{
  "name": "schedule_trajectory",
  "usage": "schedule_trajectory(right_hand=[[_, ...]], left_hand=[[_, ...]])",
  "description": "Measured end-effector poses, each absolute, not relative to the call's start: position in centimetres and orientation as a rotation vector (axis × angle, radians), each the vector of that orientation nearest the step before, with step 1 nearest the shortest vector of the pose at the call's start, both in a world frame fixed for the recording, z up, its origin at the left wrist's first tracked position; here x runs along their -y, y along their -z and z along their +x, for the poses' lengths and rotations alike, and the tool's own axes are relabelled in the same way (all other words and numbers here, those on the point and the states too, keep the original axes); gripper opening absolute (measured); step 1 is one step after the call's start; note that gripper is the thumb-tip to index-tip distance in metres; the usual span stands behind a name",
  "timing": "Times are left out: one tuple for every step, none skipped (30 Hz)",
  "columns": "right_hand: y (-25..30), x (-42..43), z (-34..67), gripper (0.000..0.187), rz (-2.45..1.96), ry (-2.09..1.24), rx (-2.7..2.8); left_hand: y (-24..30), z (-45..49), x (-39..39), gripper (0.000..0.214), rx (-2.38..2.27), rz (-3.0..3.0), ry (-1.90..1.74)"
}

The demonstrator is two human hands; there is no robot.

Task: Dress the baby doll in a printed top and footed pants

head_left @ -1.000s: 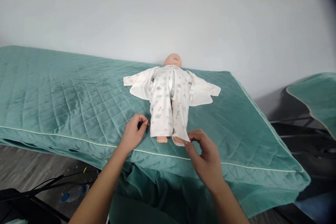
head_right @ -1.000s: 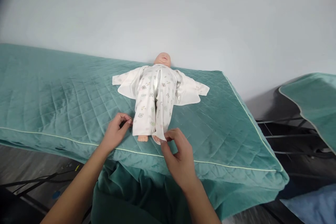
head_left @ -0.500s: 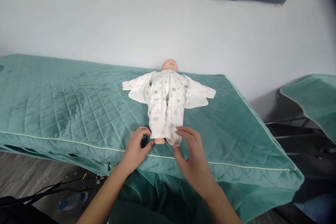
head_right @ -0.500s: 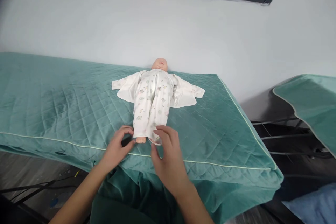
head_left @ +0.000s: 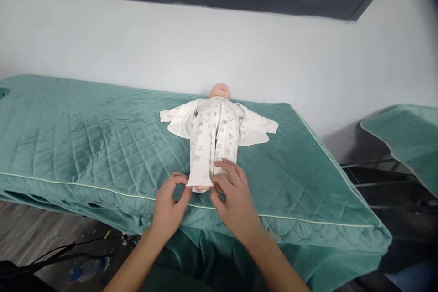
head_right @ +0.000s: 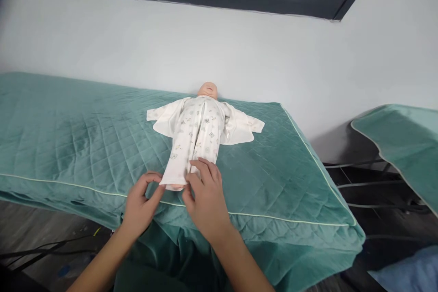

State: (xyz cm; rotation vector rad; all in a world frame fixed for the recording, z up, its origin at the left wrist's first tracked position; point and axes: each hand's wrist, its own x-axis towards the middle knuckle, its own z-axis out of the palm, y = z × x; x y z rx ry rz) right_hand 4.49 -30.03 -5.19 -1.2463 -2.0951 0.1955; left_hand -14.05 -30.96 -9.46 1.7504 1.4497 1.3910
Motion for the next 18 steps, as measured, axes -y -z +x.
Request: schedule_trajectory(right_hand=[[5.1,30.3,4.6,0.015,-1.237,-0.196,2.094],[5.1,30.6,4.7,0.015,-1.229,-0.2,2.099],[5.2,30.8,4.9,0.014,-1.22,-0.213,2.101],[5.5,30.8,5.2,0.014,-1.216,-0.237,2.088],[5.8,30.6,5.7,0.017,-1.212,-0.26,2.051],[6.2,30.2,6.2,0.021,-1.211,-0.272,1.988],[6.6,29.4,6.9,0.026,-1.218,-0.274,1.906],[7.1,28.3,7.7,0.029,-1.228,-0.256,1.818],[7.6,27.0,8.6,0.03,-1.244,-0.22,1.746],[8.1,25.4,9.4,0.031,-1.286,-0.204,1.717],[8.6,23.8,10.2,0.032,-1.323,-0.176,1.732],[9.0,22.1,10.9,0.034,-1.378,-0.156,1.772],[9.4,20.6,11.3,0.036,-1.438,-0.142,1.81],[9.7,19.4,11.6,0.036,-1.5,-0.135,1.868],[9.9,18.4,11.6,0.033,-1.562,-0.127,1.937],[10.0,17.7,11.6,0.03,-1.619,-0.111,2.003],[10.0,17.3,11.4,0.028,-1.667,-0.088,2.063],[9.9,17.1,11.1,0.027,-1.706,-0.058,2.111]], left_hand=[[10.0,-14.4,31.1,0.004,-1.463,1.75,-1.388],[10.5,-14.8,31.1,0.004,-1.467,1.75,-1.374],[10.9,-15.2,31.1,0.004,-1.455,1.75,-1.354],[11.3,-15.7,30.9,0.006,-1.434,1.748,-1.334],[11.7,-16.3,30.5,0.008,-1.41,1.739,-1.321],[11.9,-16.9,29.9,0.009,-1.395,1.734,-1.32],[12.0,-17.4,29.1,0.011,-1.399,1.745,-1.331],[12.1,-17.9,28.0,0.013,-1.423,1.779,-1.339],[12.1,-18.3,26.6,0.016,-1.474,1.854,-1.332],[12.0,-18.5,25.1,0.019,-1.552,1.972,-1.304],[11.9,-18.5,23.5,0.025,-1.617,2.094,-1.243],[11.9,-18.3,21.8,0.031,-1.652,2.199,-1.183],[11.7,-17.9,20.1,0.036,-1.661,2.292,-1.13],[11.6,-17.5,18.5,0.04,-1.649,2.373,-1.073],[11.5,-16.9,17.0,0.04,-1.602,2.453,-0.995],[11.4,-16.3,15.7,0.038,-1.527,2.53,-0.908],[11.3,-15.8,14.5,0.036,-1.434,2.596,-0.818],[11.1,-15.3,13.5,0.034,-1.34,2.646,-0.746]])
